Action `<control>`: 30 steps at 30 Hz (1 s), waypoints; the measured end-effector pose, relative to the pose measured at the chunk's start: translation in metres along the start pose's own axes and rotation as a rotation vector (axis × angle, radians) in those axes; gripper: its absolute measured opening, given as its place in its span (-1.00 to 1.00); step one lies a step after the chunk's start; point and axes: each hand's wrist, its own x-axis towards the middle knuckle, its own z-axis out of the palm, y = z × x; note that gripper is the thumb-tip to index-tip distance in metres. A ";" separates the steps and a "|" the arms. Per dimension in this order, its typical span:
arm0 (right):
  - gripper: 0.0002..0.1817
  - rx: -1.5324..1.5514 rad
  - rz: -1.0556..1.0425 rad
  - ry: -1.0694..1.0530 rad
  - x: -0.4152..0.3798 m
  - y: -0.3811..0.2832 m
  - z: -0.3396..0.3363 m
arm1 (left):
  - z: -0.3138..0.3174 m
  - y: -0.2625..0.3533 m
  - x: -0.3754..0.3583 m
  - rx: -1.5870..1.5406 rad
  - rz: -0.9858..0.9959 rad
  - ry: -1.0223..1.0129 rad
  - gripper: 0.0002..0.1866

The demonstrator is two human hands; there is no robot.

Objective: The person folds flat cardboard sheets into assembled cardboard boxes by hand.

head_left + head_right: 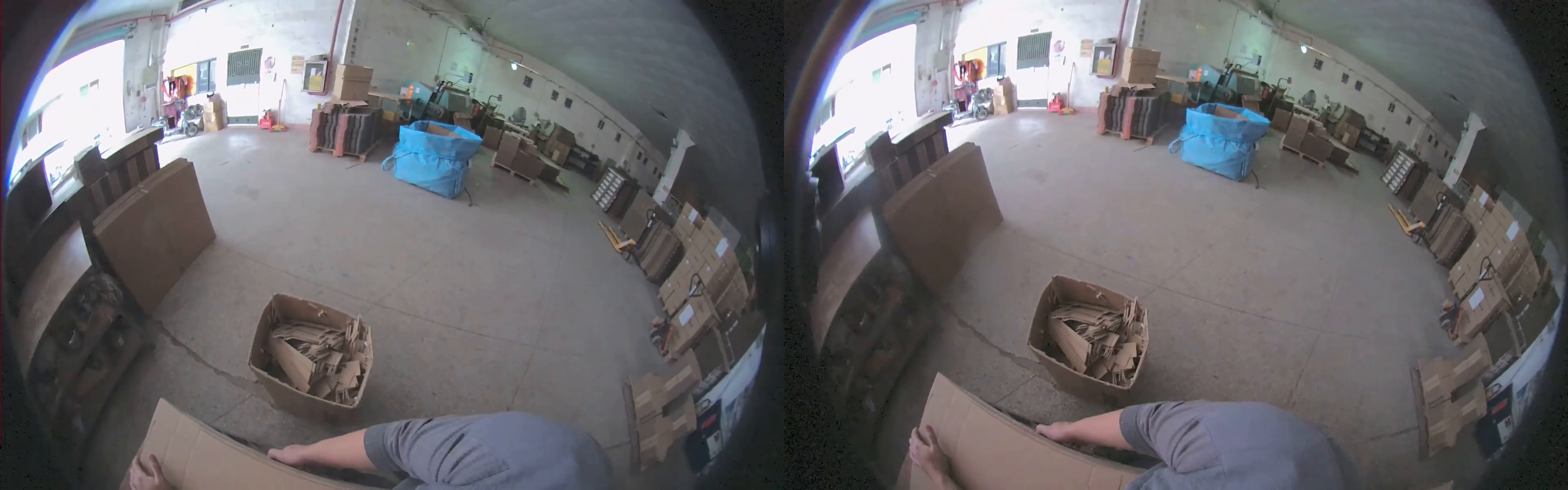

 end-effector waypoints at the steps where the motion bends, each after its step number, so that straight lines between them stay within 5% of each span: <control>1: -0.19 0.012 0.007 -0.020 0.003 0.002 0.001 | 0.001 -0.001 0.000 0.004 0.009 0.015 -0.26; 11: -0.03 -0.121 -0.038 0.034 -0.001 -0.001 0.000 | 0.009 -0.003 0.000 0.023 -0.040 -0.017 -0.16; 14: -0.05 -0.130 -0.039 0.047 -0.013 -0.007 -0.002 | -0.028 0.017 -0.002 0.054 -0.104 -0.193 -0.05; 20: -0.03 -0.168 -0.031 0.052 -0.014 -0.008 -0.001 | -0.027 0.012 -0.006 0.007 -0.043 -0.109 -0.23; 23: -0.03 -0.204 -0.052 -0.010 -0.018 -0.012 -0.008 | -0.083 0.054 -0.006 0.117 -0.190 -0.387 -0.12; 30: 0.01 -0.252 0.004 -0.030 -0.045 -0.024 -0.012 | -0.070 0.028 -0.009 -0.104 0.005 -0.208 -0.25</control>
